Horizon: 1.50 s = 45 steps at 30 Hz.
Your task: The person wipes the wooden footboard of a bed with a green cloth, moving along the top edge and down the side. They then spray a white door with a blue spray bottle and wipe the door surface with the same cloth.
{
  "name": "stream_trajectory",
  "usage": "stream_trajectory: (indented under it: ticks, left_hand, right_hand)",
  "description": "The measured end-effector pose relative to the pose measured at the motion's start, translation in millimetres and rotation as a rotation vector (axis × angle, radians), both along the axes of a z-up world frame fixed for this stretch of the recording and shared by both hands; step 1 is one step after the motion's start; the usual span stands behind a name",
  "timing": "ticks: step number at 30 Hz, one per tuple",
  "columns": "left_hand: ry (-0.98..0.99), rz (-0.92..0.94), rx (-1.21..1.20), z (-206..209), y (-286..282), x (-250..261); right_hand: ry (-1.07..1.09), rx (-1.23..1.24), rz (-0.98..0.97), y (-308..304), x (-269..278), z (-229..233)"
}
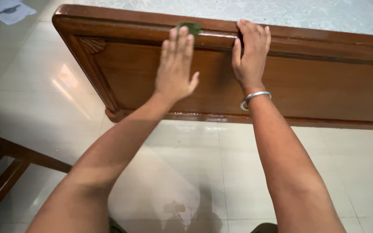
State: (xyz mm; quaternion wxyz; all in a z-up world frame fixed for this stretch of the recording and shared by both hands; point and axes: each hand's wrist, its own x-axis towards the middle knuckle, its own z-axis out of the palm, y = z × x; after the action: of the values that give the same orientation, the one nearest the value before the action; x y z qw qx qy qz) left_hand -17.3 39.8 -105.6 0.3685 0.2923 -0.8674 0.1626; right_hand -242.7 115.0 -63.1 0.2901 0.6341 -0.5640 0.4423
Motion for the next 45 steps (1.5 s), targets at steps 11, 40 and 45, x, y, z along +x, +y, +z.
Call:
stream_trajectory:
  ticks: [11,40,45]
  left_hand:
    - [-0.214,0.387,-0.233,13.4,31.3,-35.1]
    - [0.244,0.484,0.528,-43.1,-5.9,22.7]
    - [-0.419,0.313,0.192,-47.8,9.5,-21.0]
  right_hand:
    - [0.026,-0.136,-0.126,-10.3,7.8,-12.7]
    - [0.268,0.356,-0.017,23.4,-17.3,-73.4]
    - [0.286,0.354,-0.092,17.1,-17.3,-76.6]
